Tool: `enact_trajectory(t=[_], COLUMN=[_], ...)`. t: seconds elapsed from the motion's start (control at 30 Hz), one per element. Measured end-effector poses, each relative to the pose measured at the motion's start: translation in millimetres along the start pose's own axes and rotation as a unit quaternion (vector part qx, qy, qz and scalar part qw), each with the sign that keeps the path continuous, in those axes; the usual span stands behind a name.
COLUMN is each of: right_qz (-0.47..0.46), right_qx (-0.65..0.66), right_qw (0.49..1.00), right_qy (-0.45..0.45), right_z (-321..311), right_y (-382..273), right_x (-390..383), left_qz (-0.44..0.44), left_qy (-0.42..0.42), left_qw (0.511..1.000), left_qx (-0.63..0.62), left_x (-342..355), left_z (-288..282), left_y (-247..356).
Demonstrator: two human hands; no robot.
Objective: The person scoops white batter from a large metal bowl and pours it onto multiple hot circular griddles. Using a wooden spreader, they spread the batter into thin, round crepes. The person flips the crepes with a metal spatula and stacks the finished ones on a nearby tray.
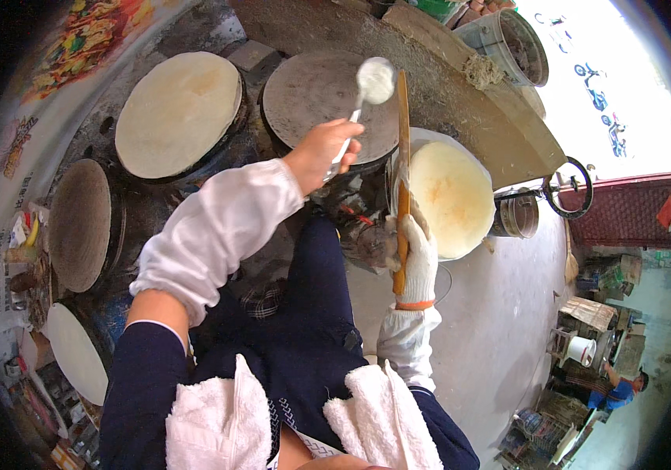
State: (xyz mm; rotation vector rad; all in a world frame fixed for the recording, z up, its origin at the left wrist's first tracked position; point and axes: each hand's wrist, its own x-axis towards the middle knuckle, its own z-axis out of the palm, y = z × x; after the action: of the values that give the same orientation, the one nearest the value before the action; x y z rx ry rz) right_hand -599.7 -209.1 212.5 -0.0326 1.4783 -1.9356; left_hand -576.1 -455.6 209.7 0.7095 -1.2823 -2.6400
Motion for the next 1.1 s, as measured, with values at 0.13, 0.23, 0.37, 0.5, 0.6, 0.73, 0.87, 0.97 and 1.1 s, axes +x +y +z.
enact_trajectory(t=[0.13,0.23,0.37,0.5,0.6,0.73,0.87,0.97,1.1], right_qz=[0.025,0.015,-0.078,0.006,0.001,-0.022,-0.002,-0.136,-0.16], right_qx=[-0.006,-0.012,0.056,0.052,0.045,0.04,0.016,-0.166,-0.284], right_qw=[0.996,0.998,0.986,0.991,0.99,0.989,0.987,0.964,0.945], right_qy=[0.085,0.058,0.139,0.124,0.136,0.141,0.162,0.154,0.011], right_z=[10.9,0.2,12.3,54.6,53.0,56.2,93.8,101.9,70.8], right_y=[8.6,29.8,45.8,67.6,103.8,114.4,108.4,107.9,101.0], right_x=[47.9,70.8,83.9,119.4,140.8,152.8,199.3,255.0,246.6], left_qz=[0.057,0.215,0.201,0.219,0.329,0.433,0.265,0.121,0.025], left_qy=[0.054,0.15,0.188,0.206,0.272,0.312,0.246,0.182,0.242], left_qw=[0.965,0.768,0.526,0.546,0.608,0.639,0.824,0.959,0.963], left_qx=[0.249,0.585,0.805,0.782,0.67,0.553,0.435,0.182,0.113], left_x=[80.7,127.3,123.4,121.5,126.2,107.1,73.1,34.3,-47.3], left_z=[1.5,-40.9,-75.6,-69.5,-50.4,-58.0,-103.1,-99.3,-131.3], left_y=[-38.7,-79.8,-60.5,-21.4,24.6,83.4,65.3,18.3,-31.1])
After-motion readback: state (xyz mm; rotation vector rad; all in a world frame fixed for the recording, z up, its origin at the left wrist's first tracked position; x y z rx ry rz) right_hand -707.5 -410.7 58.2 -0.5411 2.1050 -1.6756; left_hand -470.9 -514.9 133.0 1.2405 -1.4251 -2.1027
